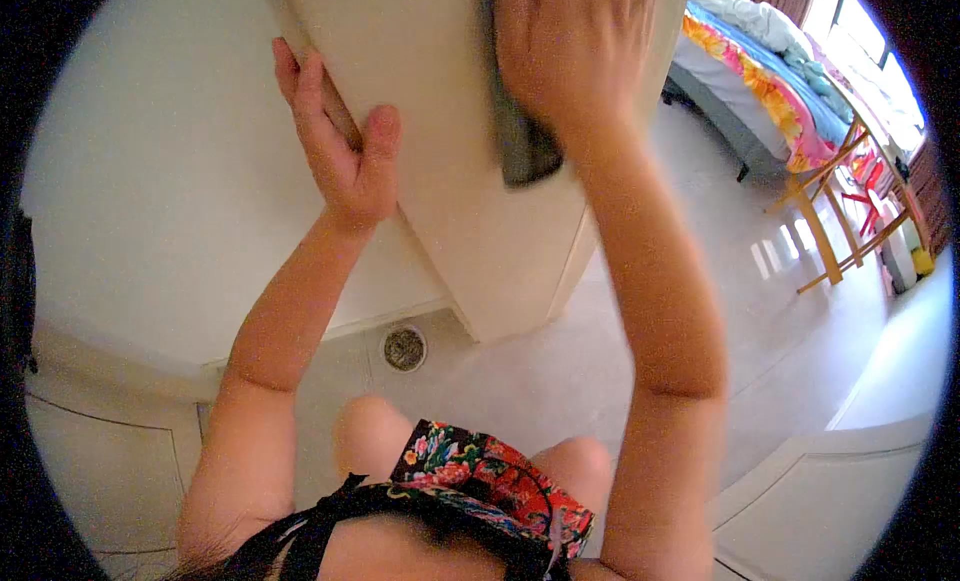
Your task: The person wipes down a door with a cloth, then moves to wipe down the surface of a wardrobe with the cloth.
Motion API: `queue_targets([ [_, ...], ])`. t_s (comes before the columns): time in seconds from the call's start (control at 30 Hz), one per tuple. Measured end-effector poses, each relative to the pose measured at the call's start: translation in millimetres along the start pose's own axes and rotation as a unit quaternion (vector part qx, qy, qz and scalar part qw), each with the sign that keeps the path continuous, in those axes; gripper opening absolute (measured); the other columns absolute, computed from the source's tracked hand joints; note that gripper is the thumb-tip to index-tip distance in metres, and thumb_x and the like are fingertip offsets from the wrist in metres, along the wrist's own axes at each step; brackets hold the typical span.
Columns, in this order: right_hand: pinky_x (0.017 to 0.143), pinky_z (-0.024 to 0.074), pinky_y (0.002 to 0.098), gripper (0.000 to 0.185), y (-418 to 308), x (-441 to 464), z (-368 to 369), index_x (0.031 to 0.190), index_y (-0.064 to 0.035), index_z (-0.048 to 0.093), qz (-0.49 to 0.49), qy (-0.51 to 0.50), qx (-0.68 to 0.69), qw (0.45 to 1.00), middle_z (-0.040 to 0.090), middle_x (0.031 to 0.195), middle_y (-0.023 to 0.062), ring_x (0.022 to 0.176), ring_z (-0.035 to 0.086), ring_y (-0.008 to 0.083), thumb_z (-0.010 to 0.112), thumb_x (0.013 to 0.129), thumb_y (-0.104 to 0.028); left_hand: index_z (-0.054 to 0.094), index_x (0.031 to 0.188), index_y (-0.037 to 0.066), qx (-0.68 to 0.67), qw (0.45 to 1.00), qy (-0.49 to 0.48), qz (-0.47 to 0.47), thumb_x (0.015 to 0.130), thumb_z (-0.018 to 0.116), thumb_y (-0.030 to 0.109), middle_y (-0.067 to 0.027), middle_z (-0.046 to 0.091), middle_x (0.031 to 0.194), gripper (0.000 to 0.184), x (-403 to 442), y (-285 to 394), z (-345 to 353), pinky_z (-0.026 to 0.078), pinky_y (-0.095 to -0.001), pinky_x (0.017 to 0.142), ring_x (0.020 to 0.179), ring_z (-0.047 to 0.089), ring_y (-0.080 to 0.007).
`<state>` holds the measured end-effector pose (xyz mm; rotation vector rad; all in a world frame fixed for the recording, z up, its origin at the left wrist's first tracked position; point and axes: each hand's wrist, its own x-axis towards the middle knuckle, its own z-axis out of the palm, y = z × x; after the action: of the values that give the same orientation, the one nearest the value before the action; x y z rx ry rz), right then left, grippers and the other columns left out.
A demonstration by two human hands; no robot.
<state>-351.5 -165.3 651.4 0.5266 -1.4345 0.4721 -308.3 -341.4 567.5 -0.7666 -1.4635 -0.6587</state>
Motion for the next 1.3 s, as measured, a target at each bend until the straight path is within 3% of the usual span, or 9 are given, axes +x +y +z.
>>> queue_targets([
  [0.03,0.105,0.0236,0.046,0.039,3.6,9.6,10.9,0.125,-0.0039,0.048,-0.016,0.088,-0.016,0.996,0.039,0.135,0.0166,0.127,0.03,0.0354,0.039,0.091,-0.021,0.03,0.131,-0.006,0.001,1.0,-0.009,-0.005,0.086,0.055,0.021,-0.0305,0.018,0.141,0.059,0.0,-0.1,-1.6,0.018,-0.0484,0.105,0.133,0.017,-0.0411],
  [0.27,0.105,0.0204,0.0467,0.047,45.7,-35.0,-3.5,0.132,-0.0035,0.038,0.005,0.046,-0.016,0.999,0.029,0.138,0.0218,0.129,0.025,0.0391,0.041,0.089,-0.024,0.021,0.136,-0.003,0.02,0.999,-0.039,0.021,0.086,0.057,0.033,-0.0258,0.01,0.145,0.071,8.6,4.2,4.1,0.007,-0.0439,0.109,0.137,0.004,-0.0334],
  [0.5,0.106,0.0163,0.0485,0.058,2.0,-342.2,-45.8,0.132,0.0097,0.028,0.297,-0.164,0.052,0.939,0.024,0.138,0.03,0.126,0.024,0.0474,0.033,0.089,-0.028,0.02,0.135,-0.007,-0.042,0.998,-0.032,0.031,0.087,0.055,0.021,-0.027,0.004,0.145,0.065,9.4,9.2,7.4,0.007,-0.0441,0.108,0.137,-0.003,-0.0331],
  [0.73,0.107,0.0143,0.0437,0.063,-11.4,-465.3,-34.5,0.13,0.0069,0.032,0.636,-0.033,0.067,0.768,0.028,0.139,0.0224,0.131,0.021,0.0339,0.028,0.09,-0.043,0.015,0.137,-0.006,-0.021,0.997,-0.067,0.036,0.089,0.053,0.02,-0.0254,-0.001,0.146,0.066,-5.4,5.2,5.8,0.006,-0.0428,0.108,0.137,-0.007,-0.0311],
  [0.87,0.107,0.0173,0.0438,0.054,-20.5,-356.0,-14.0,0.126,0.0059,0.039,0.568,0.108,0.155,0.801,0.032,0.137,0.0224,0.13,0.023,0.0344,0.031,0.091,-0.035,0.015,0.137,-0.006,-0.029,0.997,-0.068,0.015,0.089,0.052,0.021,-0.0242,-0.003,0.146,0.066,-7.2,5.3,10.8,0.006,-0.0428,0.108,0.137,-0.008,-0.0309],
  [1.0,0.106,0.0192,0.0464,0.048,2.9,-197.3,-0.6,0.127,0.0033,0.039,0.357,0.004,0.025,0.934,0.035,0.135,0.0232,0.125,0.028,0.0413,0.033,0.091,-0.028,0.016,0.137,-0.005,-0.006,0.997,-0.071,0.038,0.089,0.053,0.024,-0.0238,0.003,0.146,0.067,-6.4,-0.8,11.7,0.006,-0.0427,0.109,0.137,-0.003,-0.0316],
  [1.07,0.104,0.0218,0.0474,0.042,-7.5,-121.9,7.5,0.123,-0.0029,0.047,0.22,0.094,0.049,0.97,0.039,0.132,0.0192,0.122,0.031,0.0418,0.038,0.09,-0.028,0.017,0.137,-0.003,0.007,0.996,-0.081,0.048,0.089,0.053,0.025,-0.0235,0.007,0.146,0.066,-6.3,-3.8,9.2,0.006,-0.0426,0.109,0.137,0.0,-0.0313],
  [1.1,0.101,0.0245,0.0494,0.042,-6.3,-112.0,5.5,0.121,-0.0091,0.051,0.193,-0.067,-0.014,0.979,0.043,0.128,0.0182,0.119,0.034,0.0415,0.044,0.086,-0.03,0.018,0.136,-0.004,0.022,0.997,-0.068,0.04,0.088,0.054,0.025,-0.0229,0.009,0.145,0.067,-8.2,-3.4,7.6,0.008,-0.0423,0.109,0.136,0.004,-0.0315],
  [1.3,0.096,0.0334,0.0489,0.035,-83.1,-221.4,-9.5,0.108,-0.0245,0.063,0.154,-0.001,0.08,0.985,0.05,0.122,0.002,0.113,0.043,0.0324,0.057,0.075,-0.034,0.021,0.135,-0.005,-0.016,1.0,-0.019,0.003,0.084,0.06,0.019,-0.0195,0.024,0.141,0.069,-16.5,-6.8,5.8,0.019,-0.0401,0.107,0.129,0.024,-0.0297],
])
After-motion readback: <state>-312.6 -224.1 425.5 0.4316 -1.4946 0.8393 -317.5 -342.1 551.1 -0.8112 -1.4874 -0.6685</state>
